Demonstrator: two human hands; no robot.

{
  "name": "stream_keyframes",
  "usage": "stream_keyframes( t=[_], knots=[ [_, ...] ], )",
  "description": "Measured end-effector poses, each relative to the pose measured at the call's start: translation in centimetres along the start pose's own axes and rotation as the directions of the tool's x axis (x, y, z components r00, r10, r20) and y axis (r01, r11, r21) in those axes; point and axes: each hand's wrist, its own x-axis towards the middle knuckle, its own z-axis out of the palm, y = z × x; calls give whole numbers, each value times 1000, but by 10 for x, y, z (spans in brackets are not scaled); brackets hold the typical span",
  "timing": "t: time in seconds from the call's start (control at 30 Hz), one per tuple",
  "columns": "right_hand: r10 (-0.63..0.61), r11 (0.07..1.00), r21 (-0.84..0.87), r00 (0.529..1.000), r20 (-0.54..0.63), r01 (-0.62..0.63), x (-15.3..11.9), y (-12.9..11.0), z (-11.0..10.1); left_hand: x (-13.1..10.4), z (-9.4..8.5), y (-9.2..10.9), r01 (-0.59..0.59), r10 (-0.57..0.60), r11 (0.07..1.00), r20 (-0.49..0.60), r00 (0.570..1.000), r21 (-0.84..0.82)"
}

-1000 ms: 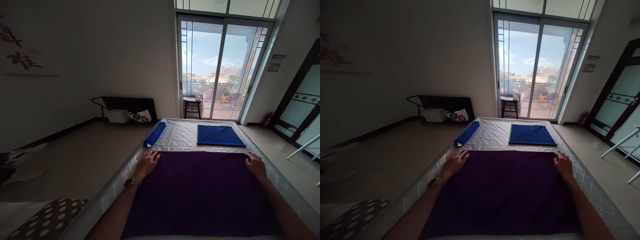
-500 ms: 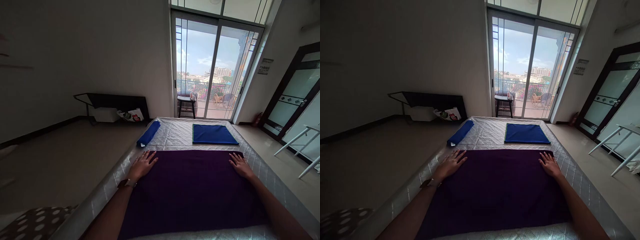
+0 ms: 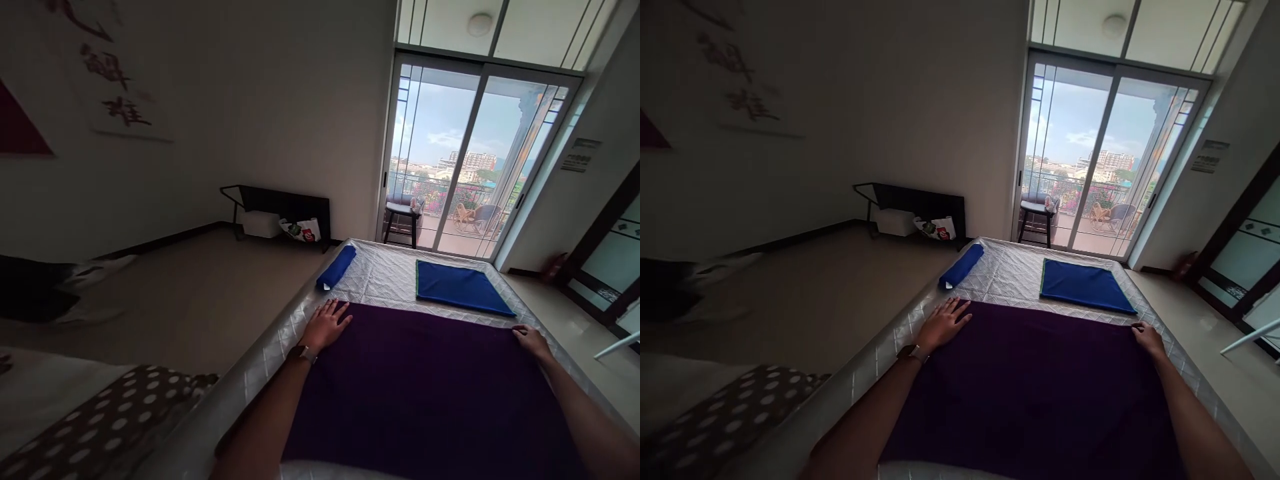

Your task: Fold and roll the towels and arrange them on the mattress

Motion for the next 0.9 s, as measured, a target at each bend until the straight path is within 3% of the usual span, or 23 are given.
stream_keyframes(
  t=[0.13,0.23,0.3,0.33,0.4,0.5,0.6,0.67,0.77,0.83,0.9],
  knots=[
    [3,1000,13,1000,10,-3,-2,-1,2,0,0,0,1,-2,1000,19,1000,9],
    [86,985,-148,996,-35,-90,-7,-9,2,-2,-3,2,5,-5,1000,20,1000,-2],
    [89,958,-263,992,-95,-111,-14,-28,6,-3,-5,4,15,-15,1000,28,1000,-6],
    [29,954,-295,994,-106,-59,-19,-43,10,-4,-7,5,23,-23,1000,34,999,-5],
    [-198,939,-298,978,-69,170,-33,-82,25,-5,-10,8,42,-42,999,47,998,7],
    [-475,861,-157,876,86,483,-68,-156,61,-6,-14,11,57,-58,998,63,996,31],
    [-556,805,-46,779,291,592,-105,-215,97,-8,-16,12,61,-65,997,74,995,56],
    [-540,807,-21,751,381,590,-121,-234,111,-8,-16,12,57,-62,996,63,996,72],
    [-490,829,-50,768,412,556,-121,-222,112,-8,-16,11,55,-60,995,54,997,84],
    [-438,850,-107,807,396,515,-110,-191,103,-8,-15,10,57,-63,995,66,996,84],
    [-374,868,-182,851,368,461,-92,-144,88,-7,-13,8,57,-62,996,72,995,75]
  ],
)
